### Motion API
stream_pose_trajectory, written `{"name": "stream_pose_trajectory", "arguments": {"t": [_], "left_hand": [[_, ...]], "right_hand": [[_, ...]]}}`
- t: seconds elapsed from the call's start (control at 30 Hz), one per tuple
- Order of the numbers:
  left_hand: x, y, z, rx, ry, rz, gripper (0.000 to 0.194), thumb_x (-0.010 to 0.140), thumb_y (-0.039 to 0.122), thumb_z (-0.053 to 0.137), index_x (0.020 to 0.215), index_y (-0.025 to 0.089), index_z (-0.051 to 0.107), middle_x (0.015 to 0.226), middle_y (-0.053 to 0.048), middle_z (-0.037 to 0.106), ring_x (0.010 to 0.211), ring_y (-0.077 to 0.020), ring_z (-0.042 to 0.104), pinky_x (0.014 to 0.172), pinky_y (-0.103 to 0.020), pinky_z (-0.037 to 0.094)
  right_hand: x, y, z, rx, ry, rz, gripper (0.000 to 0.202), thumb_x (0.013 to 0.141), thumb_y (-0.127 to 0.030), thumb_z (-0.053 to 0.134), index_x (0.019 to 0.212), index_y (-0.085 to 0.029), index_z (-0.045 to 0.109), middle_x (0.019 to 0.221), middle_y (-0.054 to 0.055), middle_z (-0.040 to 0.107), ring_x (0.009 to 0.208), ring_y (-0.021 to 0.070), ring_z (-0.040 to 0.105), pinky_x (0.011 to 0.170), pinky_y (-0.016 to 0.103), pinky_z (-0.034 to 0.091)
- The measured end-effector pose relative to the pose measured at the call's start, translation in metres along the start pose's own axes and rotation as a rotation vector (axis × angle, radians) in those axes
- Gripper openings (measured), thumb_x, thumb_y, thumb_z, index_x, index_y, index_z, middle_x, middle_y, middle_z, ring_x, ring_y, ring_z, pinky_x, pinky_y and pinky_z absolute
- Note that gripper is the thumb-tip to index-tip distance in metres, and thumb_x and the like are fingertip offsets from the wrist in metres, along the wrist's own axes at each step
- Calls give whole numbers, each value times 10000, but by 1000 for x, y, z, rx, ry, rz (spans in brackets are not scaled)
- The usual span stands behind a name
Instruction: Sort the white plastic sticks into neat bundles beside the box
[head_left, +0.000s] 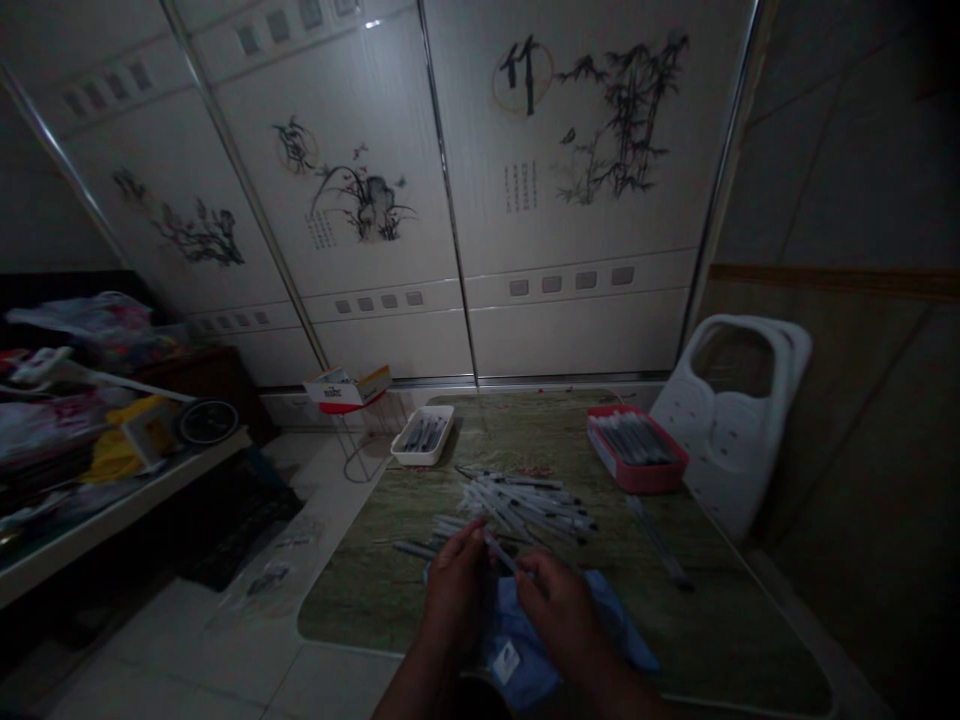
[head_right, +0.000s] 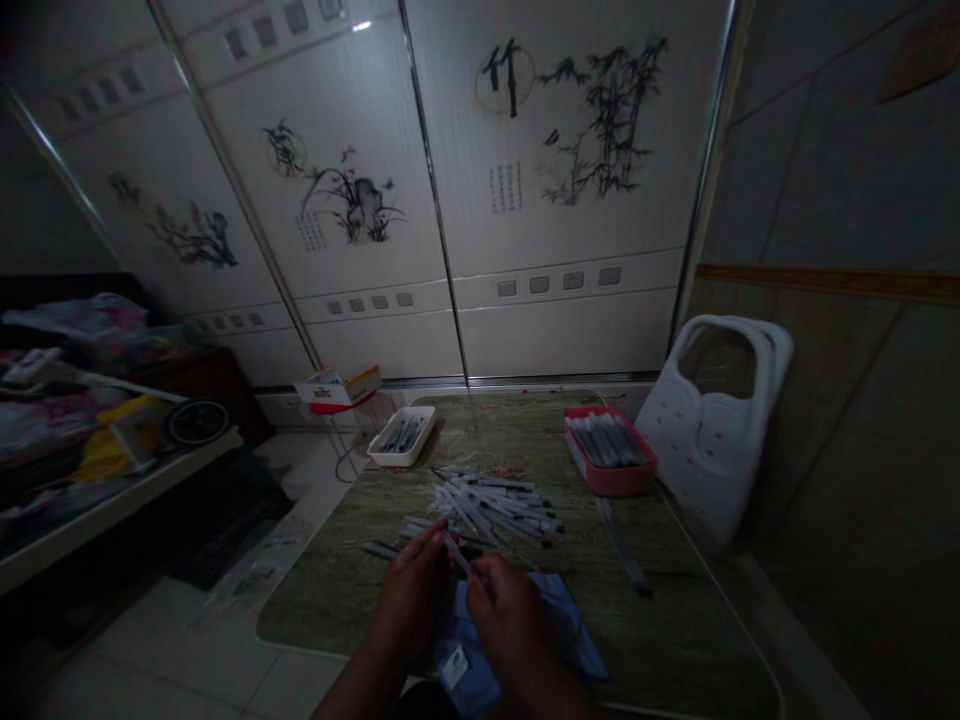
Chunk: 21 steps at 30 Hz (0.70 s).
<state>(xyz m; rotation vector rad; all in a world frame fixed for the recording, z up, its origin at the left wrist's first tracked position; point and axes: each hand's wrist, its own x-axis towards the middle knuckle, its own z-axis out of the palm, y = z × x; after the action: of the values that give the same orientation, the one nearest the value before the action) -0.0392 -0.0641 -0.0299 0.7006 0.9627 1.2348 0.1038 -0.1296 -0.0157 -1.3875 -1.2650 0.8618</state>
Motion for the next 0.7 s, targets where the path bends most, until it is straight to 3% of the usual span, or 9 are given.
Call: {"name": "stream_pose_trajectory", "arguments": {"t": [0.4,0.7], "left_hand": [[7,-4,-8,-33,-4,7,505,708,380,834,1143,150,719,854,-84,721,675,-136,642,648,-247,487],[1,-1,-4,-86,23,4,511,706,364,829,1151,145,707,844,-83,715,649,-125,626,642,-243,483]], "right_hand": [[-3,6,13,-113,-40,-16,259,916,-352,491,983,-212,699,850,35,743,770,196,677,671,266,452],[-2,4,20,-151,-41,-37,258,922,-311,479,1023,-226,701,929,40,755,857,198,698,735,268,471]]}}
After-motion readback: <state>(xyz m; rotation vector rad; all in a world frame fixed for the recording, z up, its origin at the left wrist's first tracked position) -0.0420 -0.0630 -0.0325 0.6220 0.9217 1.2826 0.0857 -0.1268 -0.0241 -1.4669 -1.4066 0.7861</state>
